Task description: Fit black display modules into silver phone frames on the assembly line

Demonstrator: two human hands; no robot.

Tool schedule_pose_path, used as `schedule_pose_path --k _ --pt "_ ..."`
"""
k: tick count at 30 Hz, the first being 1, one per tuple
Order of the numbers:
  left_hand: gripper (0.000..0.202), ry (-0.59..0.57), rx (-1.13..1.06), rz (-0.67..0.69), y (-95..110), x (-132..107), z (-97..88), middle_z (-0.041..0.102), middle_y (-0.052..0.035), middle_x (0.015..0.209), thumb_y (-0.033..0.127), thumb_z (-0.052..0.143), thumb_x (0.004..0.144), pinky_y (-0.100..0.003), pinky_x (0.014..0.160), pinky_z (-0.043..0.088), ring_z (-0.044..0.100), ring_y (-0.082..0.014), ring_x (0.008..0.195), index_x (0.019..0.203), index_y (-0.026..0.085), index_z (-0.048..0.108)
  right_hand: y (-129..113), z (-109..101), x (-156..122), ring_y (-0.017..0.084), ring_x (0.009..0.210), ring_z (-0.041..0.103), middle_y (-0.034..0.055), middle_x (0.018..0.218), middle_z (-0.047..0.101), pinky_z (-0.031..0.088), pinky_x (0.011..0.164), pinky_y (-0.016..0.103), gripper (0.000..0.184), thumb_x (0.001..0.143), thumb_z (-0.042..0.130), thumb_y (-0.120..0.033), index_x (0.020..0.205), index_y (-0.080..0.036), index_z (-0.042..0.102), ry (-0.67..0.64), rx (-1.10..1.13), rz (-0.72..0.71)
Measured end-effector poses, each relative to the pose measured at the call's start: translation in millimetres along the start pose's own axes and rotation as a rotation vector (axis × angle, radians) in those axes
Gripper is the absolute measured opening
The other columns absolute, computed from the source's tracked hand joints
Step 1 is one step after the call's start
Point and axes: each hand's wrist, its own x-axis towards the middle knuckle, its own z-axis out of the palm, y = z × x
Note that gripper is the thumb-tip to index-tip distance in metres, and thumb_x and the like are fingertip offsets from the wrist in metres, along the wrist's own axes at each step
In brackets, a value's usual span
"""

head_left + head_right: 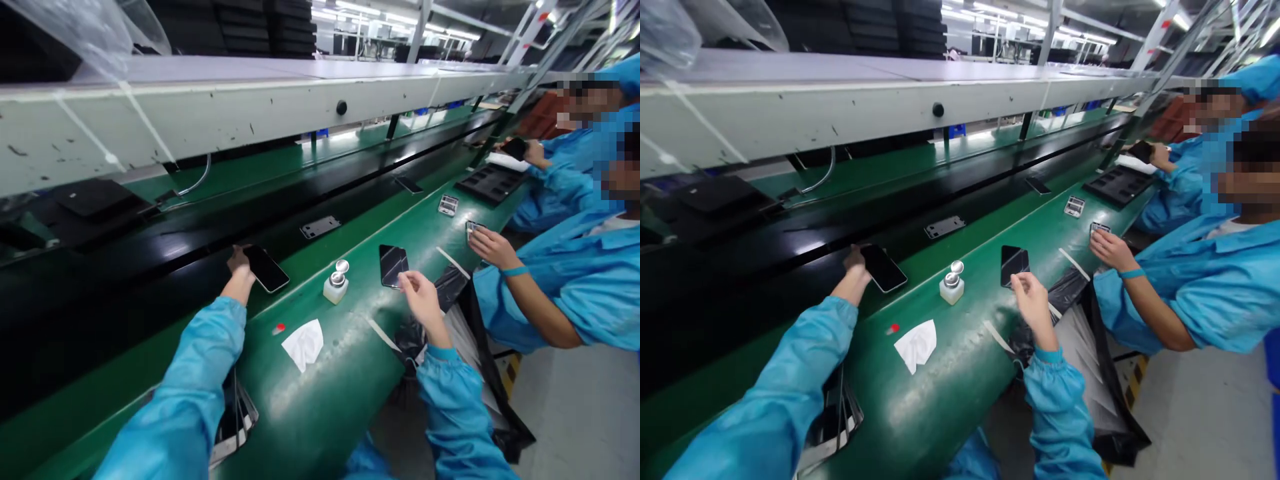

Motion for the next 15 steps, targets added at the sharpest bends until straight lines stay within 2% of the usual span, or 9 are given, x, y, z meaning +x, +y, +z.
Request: schedule_pose_path --k 1,3,7,9,12,13,15 --pt "0.044 -0.018 0.070 0.008 -5.2 7.0 6.8 0.072 -0.0122 0.140 0.045 0.075 0.109 -0.050 0.101 0.067 0.074 -0.0296 0.120 0.141 0.016 0.070 8.4 -0.2 13.8 0.034 0.105 0.076 0.0182 0.105 0.079 0.060 0.100 0.047 0.062 0.103 0.050 -0.076 0.111 -0.018 0.070 0.057 -0.087 0.066" --pt "0.045 -0.036 0.225 0.019 -14.7 19.5 14.4 0.071 -0.0124 0.143 0.045 0.076 0.108 -0.052 0.104 0.066 0.073 -0.0317 0.124 0.143 0.017 0.070 19.0 5.9 32.3 0.040 0.122 0.073 0.0252 0.125 0.075 0.056 0.109 0.052 0.061 0.099 0.060 -0.070 0.124 -0.014 0.066 0.074 -0.205 0.164" --pt "0.046 0.011 0.588 -0.004 -29.1 46.1 14.3 0.069 -0.0143 0.148 0.043 0.076 0.108 -0.055 0.108 0.065 0.072 -0.0312 0.128 0.145 0.018 0.068 29.1 21.4 45.2 0.048 0.140 0.065 0.0305 0.141 0.066 0.052 0.114 0.056 0.066 0.093 0.074 -0.063 0.133 -0.012 0.063 0.034 -0.400 0.283" --pt "0.046 0.006 0.768 -0.014 -34.7 59.8 15.3 0.069 -0.0147 0.148 0.043 0.076 0.108 -0.056 0.110 0.063 0.071 -0.0315 0.130 0.146 0.018 0.068 32.8 21.7 49.0 0.048 0.140 0.066 0.0296 0.141 0.066 0.053 0.113 0.055 0.068 0.092 0.077 -0.065 0.133 -0.012 0.063 0.006 -0.474 0.303" --pt "0.047 -0.084 0.998 0.009 -42.5 76.1 27.9 0.067 -0.0142 0.151 0.045 0.074 0.108 -0.059 0.117 0.058 0.068 -0.0328 0.137 0.147 0.019 0.067 36.6 13.9 57.4 0.044 0.130 0.072 0.0240 0.134 0.069 0.057 0.106 0.049 0.062 0.093 0.077 -0.070 0.122 -0.016 0.066 -0.093 -0.583 0.319" --pt "0.050 -0.120 1.065 0.024 -45.1 79.8 35.2 0.066 -0.0156 0.154 0.047 0.073 0.109 -0.062 0.121 0.054 0.065 -0.0346 0.141 0.149 0.018 0.066 36.9 10.8 60.1 0.042 0.126 0.074 0.0221 0.131 0.069 0.058 0.103 0.047 0.059 0.093 0.077 -0.071 0.116 -0.018 0.067 -0.133 -0.610 0.325" --pt "0.060 -0.189 1.183 0.064 -50.0 85.0 52.9 0.061 -0.0241 0.161 0.054 0.069 0.108 -0.069 0.126 0.044 0.056 -0.0434 0.151 0.152 0.014 0.065 36.0 6.2 63.3 0.039 0.117 0.077 0.0205 0.130 0.069 0.060 0.099 0.046 0.055 0.094 0.076 -0.073 0.107 -0.020 0.069 -0.191 -0.638 0.343"
